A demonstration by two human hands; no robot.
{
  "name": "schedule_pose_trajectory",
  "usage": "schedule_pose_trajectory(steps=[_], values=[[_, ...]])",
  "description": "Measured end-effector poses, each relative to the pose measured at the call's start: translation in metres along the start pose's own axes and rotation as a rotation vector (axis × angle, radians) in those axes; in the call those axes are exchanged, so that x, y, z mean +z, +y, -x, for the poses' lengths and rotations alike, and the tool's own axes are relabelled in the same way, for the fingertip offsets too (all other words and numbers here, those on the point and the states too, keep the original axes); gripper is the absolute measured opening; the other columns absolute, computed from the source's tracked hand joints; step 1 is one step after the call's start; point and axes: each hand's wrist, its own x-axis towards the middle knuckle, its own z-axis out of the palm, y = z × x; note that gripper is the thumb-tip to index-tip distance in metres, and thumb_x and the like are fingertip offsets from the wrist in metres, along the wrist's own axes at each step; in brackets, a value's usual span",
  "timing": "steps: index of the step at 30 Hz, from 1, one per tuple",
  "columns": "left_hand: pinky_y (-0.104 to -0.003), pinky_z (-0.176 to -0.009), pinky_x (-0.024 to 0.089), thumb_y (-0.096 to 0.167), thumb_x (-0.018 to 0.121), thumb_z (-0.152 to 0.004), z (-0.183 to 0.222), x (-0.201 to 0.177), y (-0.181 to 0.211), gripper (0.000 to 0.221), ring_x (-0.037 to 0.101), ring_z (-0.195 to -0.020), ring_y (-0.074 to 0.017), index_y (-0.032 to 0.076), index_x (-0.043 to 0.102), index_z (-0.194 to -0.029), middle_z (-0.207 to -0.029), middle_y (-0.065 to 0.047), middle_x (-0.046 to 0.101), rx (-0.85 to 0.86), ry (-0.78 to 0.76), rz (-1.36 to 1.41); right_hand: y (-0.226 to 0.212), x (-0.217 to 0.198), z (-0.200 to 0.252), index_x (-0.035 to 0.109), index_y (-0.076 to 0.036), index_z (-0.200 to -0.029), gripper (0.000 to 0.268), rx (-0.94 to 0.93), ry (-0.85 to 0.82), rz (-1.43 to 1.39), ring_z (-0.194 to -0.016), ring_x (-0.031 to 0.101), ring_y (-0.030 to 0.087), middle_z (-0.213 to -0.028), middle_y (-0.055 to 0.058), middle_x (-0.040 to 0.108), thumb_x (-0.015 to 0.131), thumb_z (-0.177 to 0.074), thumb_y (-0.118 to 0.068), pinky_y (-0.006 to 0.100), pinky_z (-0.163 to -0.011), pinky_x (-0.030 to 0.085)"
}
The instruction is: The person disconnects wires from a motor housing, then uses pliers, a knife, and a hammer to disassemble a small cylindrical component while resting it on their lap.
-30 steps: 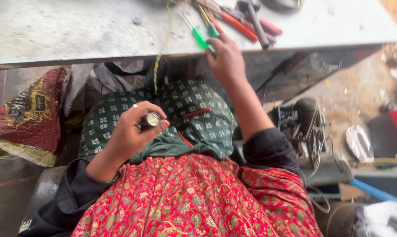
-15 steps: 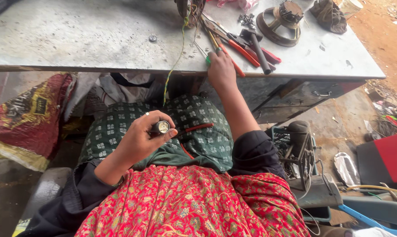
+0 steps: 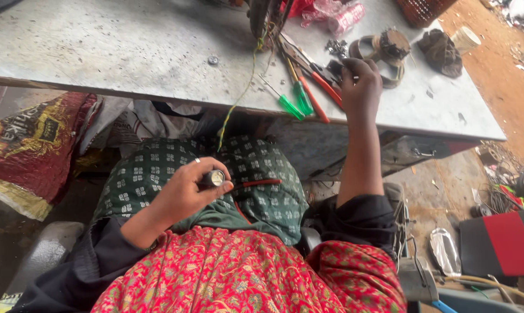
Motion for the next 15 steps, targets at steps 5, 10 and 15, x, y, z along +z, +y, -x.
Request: schedule_pose_trajectory(steps=[5, 10, 15], values=[[-0.025, -0.056, 0.046, 0.019, 0.079, -0.088, -0.006, 0.004, -0.01, 0.019, 0.054, -0.066, -0.0051, 0.005, 0.068, -0.095, -0.082, 0.0, 0.059, -0.064, -0.069, 0.036, 0.039, 0.058, -0.032, 0.079, -0.005, -0.104, 0.017, -0.136, -0.135, 0.131, -0.096, 0.068, 0.037, -0.104, 0.018, 0.071, 0.068, -0.091, -0.003, 0.045, -0.086, 0.052], [-0.026, -0.054, 0.045, 0.019, 0.079, -0.086, -0.011, -0.002, -0.02, 0.02, 0.053, -0.065, -0.0064, 0.005, 0.068, -0.093, -0.078, -0.001, 0.06, -0.118, -0.053, 0.028, 0.092, 0.128, -0.058, 0.08, -0.006, -0.097, 0.026, -0.102, -0.28, 0.221, -0.097, 0.066, 0.04, -0.099, 0.022, 0.07, 0.062, -0.08, 0.001, 0.047, -0.088, 0.051], [-0.027, -0.053, 0.045, 0.02, 0.08, -0.085, -0.016, -0.014, -0.025, 0.018, 0.055, -0.062, -0.0083, 0.006, 0.069, -0.09, -0.076, -0.001, 0.062, -0.19, -0.002, 0.041, 0.13, 0.179, -0.082, 0.079, -0.006, -0.089, 0.016, -0.075, -0.38, 0.413, -0.098, 0.068, 0.041, -0.098, 0.022, 0.073, 0.063, -0.086, -0.01, 0.05, -0.087, 0.052]])
